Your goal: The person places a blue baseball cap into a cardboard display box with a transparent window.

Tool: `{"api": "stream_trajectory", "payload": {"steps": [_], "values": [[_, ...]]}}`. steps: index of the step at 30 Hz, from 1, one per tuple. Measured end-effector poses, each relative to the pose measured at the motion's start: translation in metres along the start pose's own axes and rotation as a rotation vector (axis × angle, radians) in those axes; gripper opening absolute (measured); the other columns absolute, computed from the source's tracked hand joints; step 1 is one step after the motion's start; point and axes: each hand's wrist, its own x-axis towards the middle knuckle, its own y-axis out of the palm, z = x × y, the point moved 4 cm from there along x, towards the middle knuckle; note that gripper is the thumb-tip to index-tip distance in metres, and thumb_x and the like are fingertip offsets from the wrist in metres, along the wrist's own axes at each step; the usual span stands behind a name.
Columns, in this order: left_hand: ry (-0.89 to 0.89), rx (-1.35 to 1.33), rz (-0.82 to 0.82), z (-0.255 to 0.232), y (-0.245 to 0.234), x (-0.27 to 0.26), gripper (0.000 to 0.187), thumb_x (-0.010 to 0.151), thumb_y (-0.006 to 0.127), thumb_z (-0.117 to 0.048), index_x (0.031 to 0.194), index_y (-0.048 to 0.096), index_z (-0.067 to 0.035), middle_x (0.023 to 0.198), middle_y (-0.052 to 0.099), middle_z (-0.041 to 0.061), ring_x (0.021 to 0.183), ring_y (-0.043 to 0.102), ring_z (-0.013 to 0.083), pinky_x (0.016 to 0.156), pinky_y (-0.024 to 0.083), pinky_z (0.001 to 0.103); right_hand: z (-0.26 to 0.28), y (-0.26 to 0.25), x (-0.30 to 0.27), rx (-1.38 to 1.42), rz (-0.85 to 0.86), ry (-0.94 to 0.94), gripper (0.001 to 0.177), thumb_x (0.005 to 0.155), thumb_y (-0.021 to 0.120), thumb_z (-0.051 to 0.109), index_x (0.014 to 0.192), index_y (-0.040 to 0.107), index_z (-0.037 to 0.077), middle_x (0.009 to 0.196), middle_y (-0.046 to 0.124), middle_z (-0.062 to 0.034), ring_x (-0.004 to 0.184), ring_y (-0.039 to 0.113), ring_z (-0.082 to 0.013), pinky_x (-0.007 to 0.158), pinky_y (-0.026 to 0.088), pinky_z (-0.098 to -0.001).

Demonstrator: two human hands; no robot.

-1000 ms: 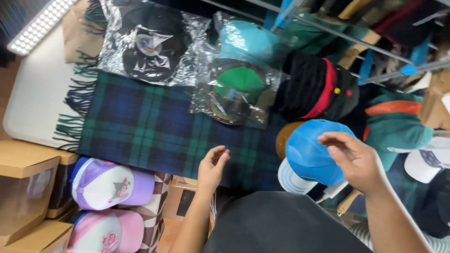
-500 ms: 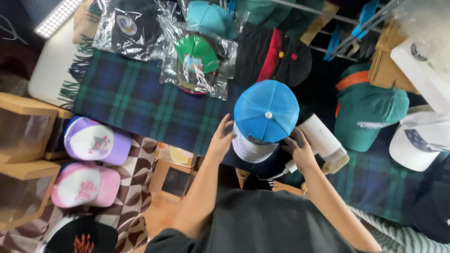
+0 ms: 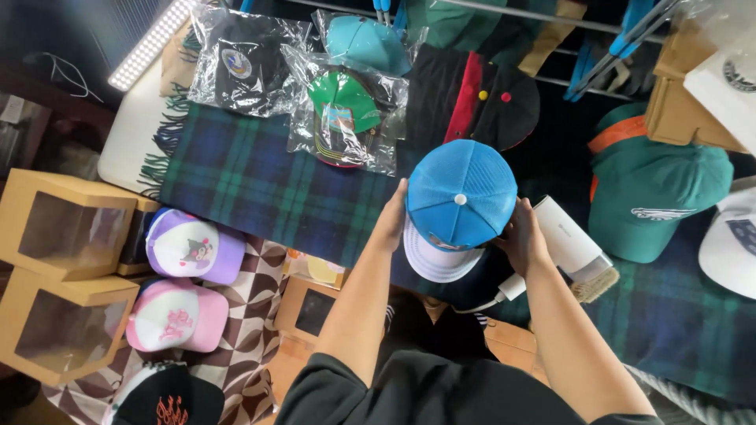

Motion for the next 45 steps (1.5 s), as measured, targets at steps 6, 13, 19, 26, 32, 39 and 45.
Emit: {"api": "stream_trajectory", "payload": {"steps": [6,13,19,26,32,39,45], "values": [[0.015,0.189,0.005,-0.003,-0.014,0.006,0.086,0.097,0.042,-0.073,0.15,0.05,-0.005,0.154,0.046,0.026,0.15,0.032,0.0389,0.126,0.024,0.054,-0.016,0.02,0.002,0.152,-0.173,0.045,0.092,0.09,0.044,0.077,0.162,0.03,0.022,0.166,0.031,-0.0215,0.15,0.031,-0.0515,0.116,0.024,-0.0749],[0.058,0.163,0.115,-0.029,-0.017,-0.023,0.075,0.102,0.039,-0.064,0.155,0.046,-0.011,0.161,0.039,0.023,0.152,0.03,0.0386,0.126,0.026,0.053,-0.024,0.026,-0.022,0.143,-0.389,0.035,0.088,0.089,0.048,0.079,0.156,0.042,0.022,0.159,0.044,-0.0204,0.143,0.044,-0.048,0.11,0.037,-0.0646],[-0.06,0.129,0.103,-0.019,-0.029,-0.024,0.077,0.101,0.039,-0.066,0.157,0.043,-0.014,0.163,0.036,0.019,0.152,0.029,0.0363,0.124,0.028,0.053,-0.025,0.044,-0.034,0.086,-0.421,0.079,0.092,0.089,0.047,0.078,0.156,0.042,0.015,0.156,0.046,-0.0242,0.142,0.045,-0.0495,0.11,0.037,-0.0655],[0.16,0.281,0.246,-0.018,-0.05,0.0,0.063,0.108,0.038,-0.048,0.152,0.046,-0.003,0.159,0.04,0.025,0.151,0.029,0.0385,0.126,0.023,0.052,-0.017,0.05,-0.047,0.198,-0.424,0.06,0.091,0.092,0.05,0.07,0.161,0.034,0.012,0.163,0.034,-0.0264,0.147,0.035,-0.0526,0.113,0.029,-0.0723],[0.561,0.418,0.301,-0.033,-0.044,0.033,0.046,0.11,0.047,-0.034,0.147,0.056,-0.009,0.151,0.054,0.016,0.147,0.042,0.032,0.125,0.03,0.047,0.027,0.047,-0.063,-0.3,-0.392,-0.554,0.059,0.105,0.049,0.042,0.154,0.047,0.009,0.16,0.04,-0.0208,0.152,0.031,-0.0371,0.121,0.028,-0.0571],[0.571,0.351,0.488,-0.035,-0.015,0.04,0.043,0.109,0.044,-0.035,0.147,0.059,-0.019,0.15,0.058,0.007,0.145,0.047,0.0267,0.124,0.032,0.046,0.016,0.073,-0.041,-0.376,-0.383,-0.585,0.047,0.108,0.048,0.035,0.145,0.058,0.007,0.148,0.056,-0.0184,0.145,0.045,-0.0312,0.124,0.029,-0.0484],[0.465,0.353,0.524,-0.015,-0.028,0.066,0.054,0.11,0.033,-0.041,0.149,0.055,-0.01,0.15,0.054,0.019,0.146,0.042,0.0369,0.125,0.026,0.052,-0.006,0.08,-0.055,0.083,-0.738,-0.276,0.065,0.099,0.062,0.045,0.142,0.056,-0.003,0.15,0.052,-0.0276,0.147,0.042,-0.0369,0.126,0.026,-0.0515]]}}
